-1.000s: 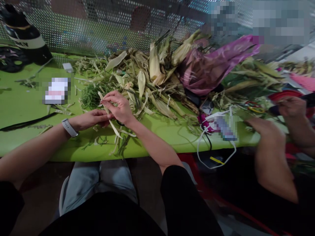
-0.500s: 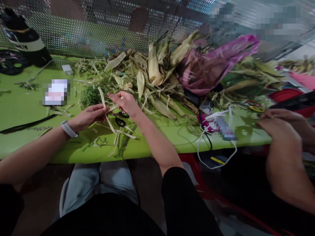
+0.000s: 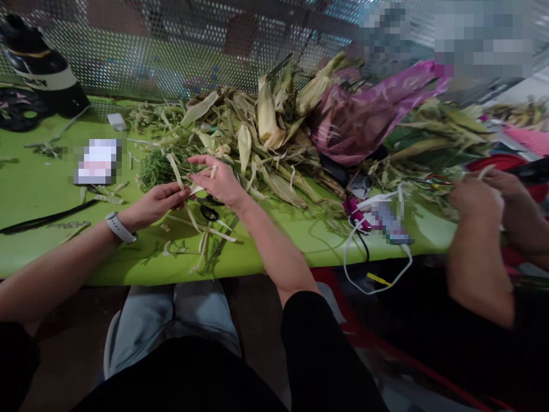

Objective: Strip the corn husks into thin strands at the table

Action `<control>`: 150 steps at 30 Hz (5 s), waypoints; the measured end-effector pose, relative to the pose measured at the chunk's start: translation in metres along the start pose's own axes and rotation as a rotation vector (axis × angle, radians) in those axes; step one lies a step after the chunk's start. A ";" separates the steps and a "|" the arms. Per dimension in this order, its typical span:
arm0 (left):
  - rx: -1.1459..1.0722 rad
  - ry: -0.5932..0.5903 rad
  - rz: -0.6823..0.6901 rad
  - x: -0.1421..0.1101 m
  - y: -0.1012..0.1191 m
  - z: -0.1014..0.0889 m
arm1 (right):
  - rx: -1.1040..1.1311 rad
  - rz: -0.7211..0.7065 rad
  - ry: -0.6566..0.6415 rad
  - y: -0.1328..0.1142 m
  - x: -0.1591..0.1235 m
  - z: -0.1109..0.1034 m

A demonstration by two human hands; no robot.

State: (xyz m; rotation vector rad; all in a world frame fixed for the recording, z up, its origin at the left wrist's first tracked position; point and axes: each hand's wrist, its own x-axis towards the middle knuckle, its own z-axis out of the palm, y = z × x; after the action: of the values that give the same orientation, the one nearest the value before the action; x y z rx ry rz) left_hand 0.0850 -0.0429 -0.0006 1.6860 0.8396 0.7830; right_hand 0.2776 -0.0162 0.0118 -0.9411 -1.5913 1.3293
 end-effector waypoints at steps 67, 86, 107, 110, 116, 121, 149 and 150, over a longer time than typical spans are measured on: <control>-0.828 0.066 -0.230 -0.003 0.003 0.007 | -1.171 -0.553 0.151 0.007 -0.007 0.011; -0.541 0.165 -0.172 0.001 -0.003 -0.003 | -1.128 -0.528 0.137 0.007 -0.001 -0.003; -0.323 0.073 -0.174 0.004 -0.008 -0.009 | -1.095 -0.646 0.209 0.006 0.002 -0.012; -0.536 0.164 -0.096 0.006 -0.011 -0.007 | -0.995 -0.685 0.461 -0.005 -0.007 -0.011; -0.707 0.296 0.016 0.008 -0.009 -0.005 | -0.851 -0.338 0.073 -0.001 -0.017 0.022; -0.629 0.370 0.021 0.008 -0.008 -0.005 | -0.543 -0.074 -0.118 0.017 -0.012 0.041; -0.352 0.494 0.042 0.009 -0.011 -0.015 | -0.858 -0.372 0.137 -0.010 -0.012 0.001; -0.352 0.487 0.046 0.009 -0.012 -0.016 | -0.833 -0.316 0.059 -0.009 -0.011 0.002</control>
State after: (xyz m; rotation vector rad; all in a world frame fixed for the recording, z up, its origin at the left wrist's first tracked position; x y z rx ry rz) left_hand 0.0750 -0.0243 -0.0077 1.2205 0.9263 1.3217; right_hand 0.2801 -0.0287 0.0185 -1.1155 -2.1787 0.3871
